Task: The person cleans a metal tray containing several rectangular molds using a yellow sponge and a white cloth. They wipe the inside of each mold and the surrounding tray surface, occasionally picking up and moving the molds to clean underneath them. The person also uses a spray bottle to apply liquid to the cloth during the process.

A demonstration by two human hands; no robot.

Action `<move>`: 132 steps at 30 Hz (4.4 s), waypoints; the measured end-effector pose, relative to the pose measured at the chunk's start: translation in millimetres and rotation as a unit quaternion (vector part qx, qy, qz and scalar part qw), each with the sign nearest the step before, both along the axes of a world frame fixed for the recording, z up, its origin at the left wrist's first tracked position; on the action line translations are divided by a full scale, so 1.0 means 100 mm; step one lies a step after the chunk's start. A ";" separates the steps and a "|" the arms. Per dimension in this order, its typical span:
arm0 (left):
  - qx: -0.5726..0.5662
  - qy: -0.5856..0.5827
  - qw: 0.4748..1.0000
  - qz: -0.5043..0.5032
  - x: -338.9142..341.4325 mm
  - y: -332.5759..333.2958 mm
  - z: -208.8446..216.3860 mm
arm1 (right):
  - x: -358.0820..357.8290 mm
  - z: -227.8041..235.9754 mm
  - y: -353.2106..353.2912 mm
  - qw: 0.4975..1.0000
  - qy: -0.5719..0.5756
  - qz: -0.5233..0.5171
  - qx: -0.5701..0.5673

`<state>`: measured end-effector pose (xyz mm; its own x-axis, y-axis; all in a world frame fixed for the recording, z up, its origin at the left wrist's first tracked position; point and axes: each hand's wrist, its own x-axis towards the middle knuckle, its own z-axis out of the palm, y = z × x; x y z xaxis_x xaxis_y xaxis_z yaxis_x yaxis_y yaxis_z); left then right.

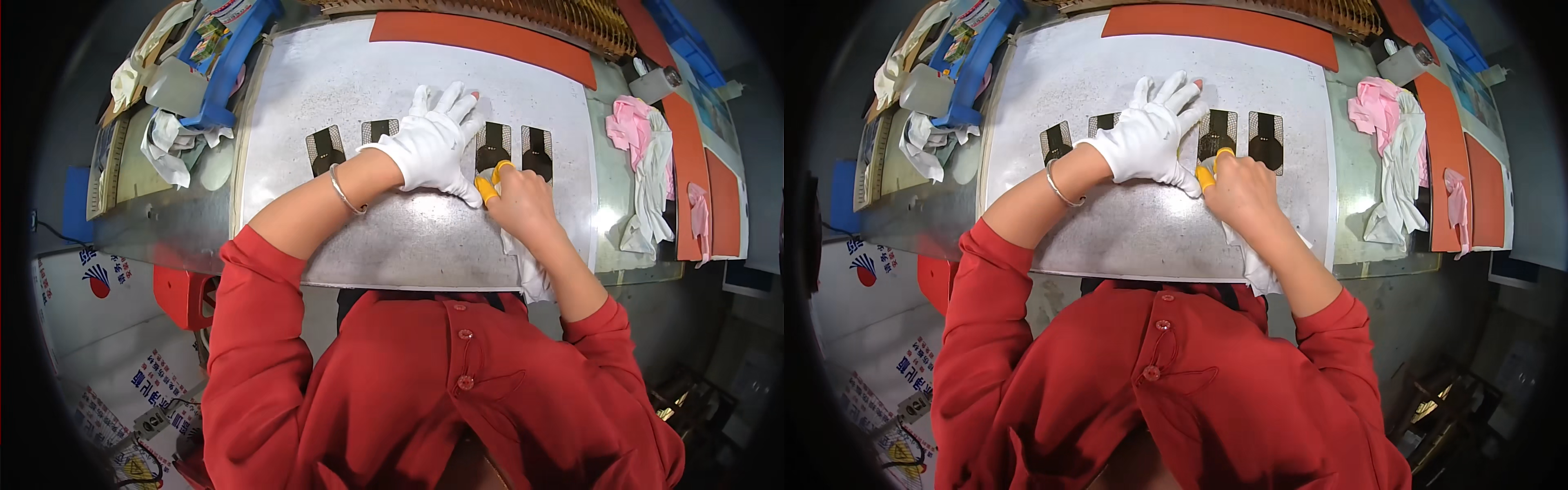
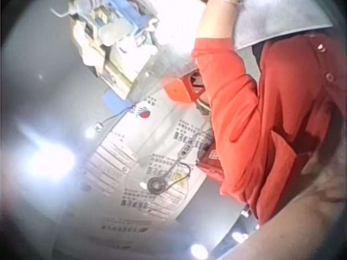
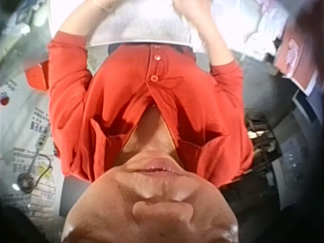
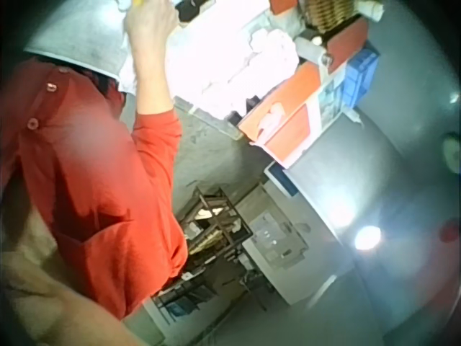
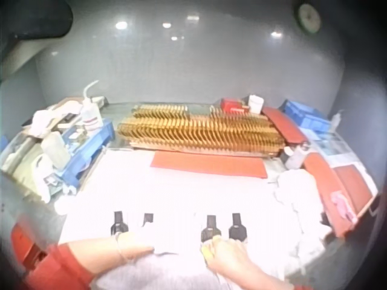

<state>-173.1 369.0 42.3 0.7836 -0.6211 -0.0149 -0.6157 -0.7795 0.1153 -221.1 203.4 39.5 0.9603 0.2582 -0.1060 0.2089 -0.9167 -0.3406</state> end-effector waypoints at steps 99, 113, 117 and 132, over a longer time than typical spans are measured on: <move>0.041 0.002 0.997 0.068 -0.38 1.36 0.12 | -0.11 0.07 1.25 0.989 0.011 0.149 -0.015; -0.099 -0.091 0.972 0.192 -0.82 1.95 -0.09 | 0.59 0.23 2.03 0.982 0.010 0.185 0.031; -0.079 -0.106 0.969 0.210 -0.83 1.89 -0.11 | 0.71 0.05 2.15 0.984 0.017 0.175 0.013; -0.006 -0.044 0.986 0.163 -0.70 1.79 0.06 | 0.29 0.01 1.97 0.972 0.004 0.225 0.073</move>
<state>-243.0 548.5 48.4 0.9394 -0.3363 0.0671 -0.3412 -0.9364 0.0827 -192.2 400.5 40.1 0.7465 0.6640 -0.0434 0.5737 -0.6753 -0.4635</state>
